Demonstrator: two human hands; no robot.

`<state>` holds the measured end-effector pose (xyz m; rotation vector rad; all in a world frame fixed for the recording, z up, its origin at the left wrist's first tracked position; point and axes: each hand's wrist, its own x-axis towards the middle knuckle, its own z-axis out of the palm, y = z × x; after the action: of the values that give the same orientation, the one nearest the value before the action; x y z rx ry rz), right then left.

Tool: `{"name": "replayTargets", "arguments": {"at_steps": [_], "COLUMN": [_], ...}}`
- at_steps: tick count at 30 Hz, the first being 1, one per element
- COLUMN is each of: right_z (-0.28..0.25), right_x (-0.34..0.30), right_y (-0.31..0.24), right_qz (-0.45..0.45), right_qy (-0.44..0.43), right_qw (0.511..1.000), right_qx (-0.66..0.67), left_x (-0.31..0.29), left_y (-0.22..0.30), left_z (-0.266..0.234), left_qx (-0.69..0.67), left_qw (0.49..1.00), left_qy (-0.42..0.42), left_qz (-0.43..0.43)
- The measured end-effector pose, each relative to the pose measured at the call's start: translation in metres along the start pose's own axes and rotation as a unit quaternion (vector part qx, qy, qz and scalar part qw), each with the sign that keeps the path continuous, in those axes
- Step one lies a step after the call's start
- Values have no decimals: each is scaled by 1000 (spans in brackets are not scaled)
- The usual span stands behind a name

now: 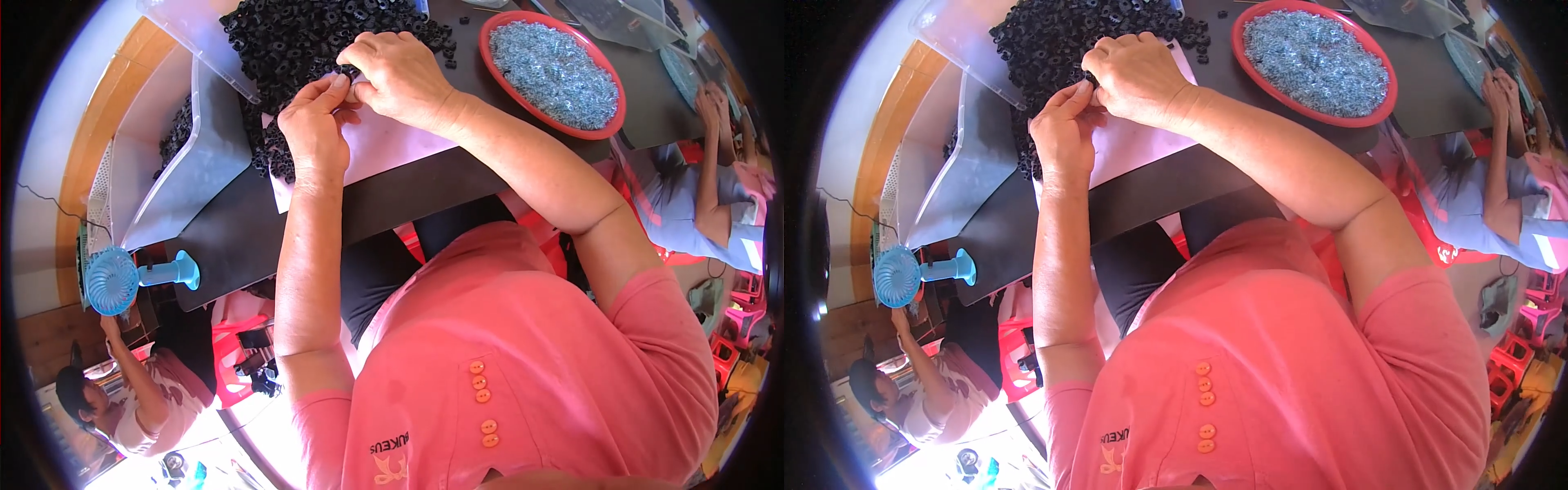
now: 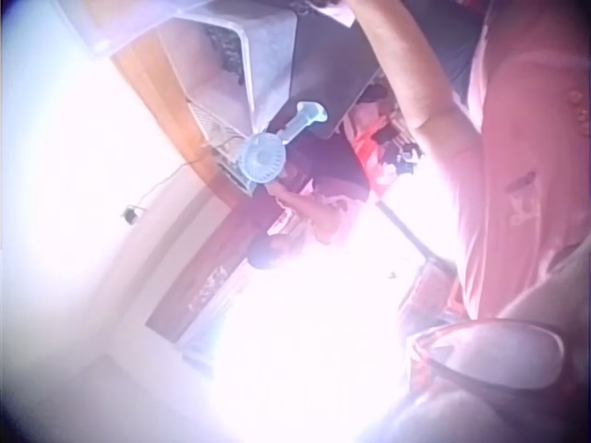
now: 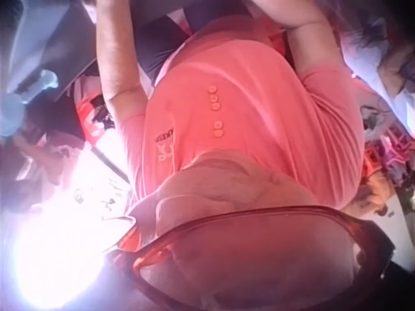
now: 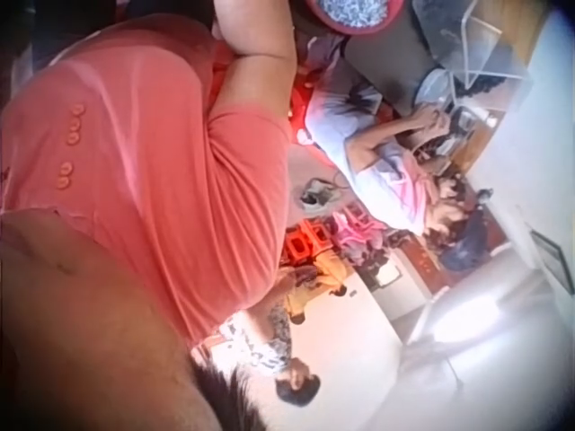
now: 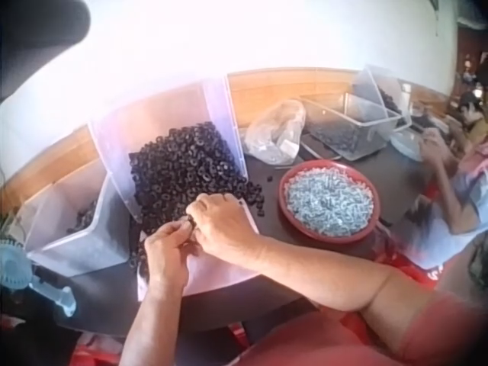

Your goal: Sorting and inspecting small black plastic or rubber components at a workshop table.

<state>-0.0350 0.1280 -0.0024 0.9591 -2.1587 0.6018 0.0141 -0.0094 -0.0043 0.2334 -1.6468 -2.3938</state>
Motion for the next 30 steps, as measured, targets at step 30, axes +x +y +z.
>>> {"name": "replayTargets", "arguments": {"at_steps": [30], "right_z": [6], "right_x": [-1], "right_y": [-13], "right_qz": [97], "right_qy": [38], "right_qw": [978], "right_qx": [180], "left_x": [1], "left_y": [-1], "left_z": [-4], "left_qx": [-60], "left_qw": [998], "left_qy": [2], "left_qz": [-10]}}
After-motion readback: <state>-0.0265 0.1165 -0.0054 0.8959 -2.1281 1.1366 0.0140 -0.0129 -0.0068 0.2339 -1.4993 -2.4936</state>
